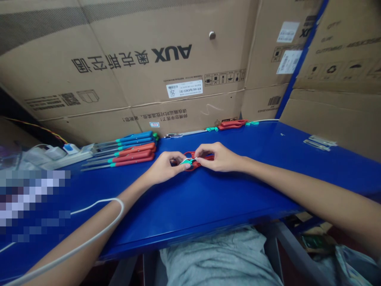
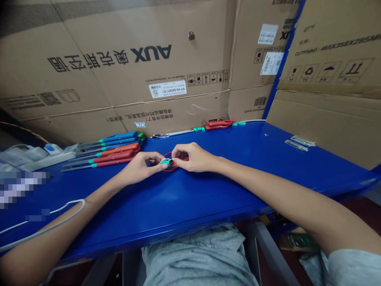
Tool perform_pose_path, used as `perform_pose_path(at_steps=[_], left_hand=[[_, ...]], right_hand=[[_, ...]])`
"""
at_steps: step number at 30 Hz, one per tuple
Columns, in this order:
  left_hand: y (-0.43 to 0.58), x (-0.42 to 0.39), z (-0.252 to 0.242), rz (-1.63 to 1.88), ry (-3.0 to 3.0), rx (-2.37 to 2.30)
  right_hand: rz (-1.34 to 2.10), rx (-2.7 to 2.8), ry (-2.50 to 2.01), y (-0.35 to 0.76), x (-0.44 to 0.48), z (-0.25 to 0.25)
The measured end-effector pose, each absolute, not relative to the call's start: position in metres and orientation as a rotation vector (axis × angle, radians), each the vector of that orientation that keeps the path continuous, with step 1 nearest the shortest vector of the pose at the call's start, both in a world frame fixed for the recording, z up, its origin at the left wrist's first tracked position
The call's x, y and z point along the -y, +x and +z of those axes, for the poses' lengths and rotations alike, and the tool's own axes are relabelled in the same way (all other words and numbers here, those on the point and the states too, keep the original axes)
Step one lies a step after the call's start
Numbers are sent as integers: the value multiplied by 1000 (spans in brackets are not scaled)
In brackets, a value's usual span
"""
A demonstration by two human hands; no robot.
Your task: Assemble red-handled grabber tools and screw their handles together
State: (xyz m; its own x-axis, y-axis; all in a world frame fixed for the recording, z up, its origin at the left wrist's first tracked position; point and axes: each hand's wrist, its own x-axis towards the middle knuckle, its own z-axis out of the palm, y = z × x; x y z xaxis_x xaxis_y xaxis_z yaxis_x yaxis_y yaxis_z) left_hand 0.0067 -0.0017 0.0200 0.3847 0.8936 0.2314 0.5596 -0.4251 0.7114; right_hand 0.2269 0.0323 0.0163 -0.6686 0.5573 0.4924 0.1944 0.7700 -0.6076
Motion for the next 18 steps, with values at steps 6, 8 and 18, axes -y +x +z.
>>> perform_pose_path(at_steps=[6, 8, 18], left_hand=[[7, 3, 21, 813, 2099, -1224], [7, 4, 21, 815, 2108, -1221], [8, 5, 22, 866, 2145, -1264]], right_hand=[[754, 2221, -554, 225, -29, 17], [768, 2214, -562, 224, -29, 17], [842, 2191, -546, 224, -30, 15]])
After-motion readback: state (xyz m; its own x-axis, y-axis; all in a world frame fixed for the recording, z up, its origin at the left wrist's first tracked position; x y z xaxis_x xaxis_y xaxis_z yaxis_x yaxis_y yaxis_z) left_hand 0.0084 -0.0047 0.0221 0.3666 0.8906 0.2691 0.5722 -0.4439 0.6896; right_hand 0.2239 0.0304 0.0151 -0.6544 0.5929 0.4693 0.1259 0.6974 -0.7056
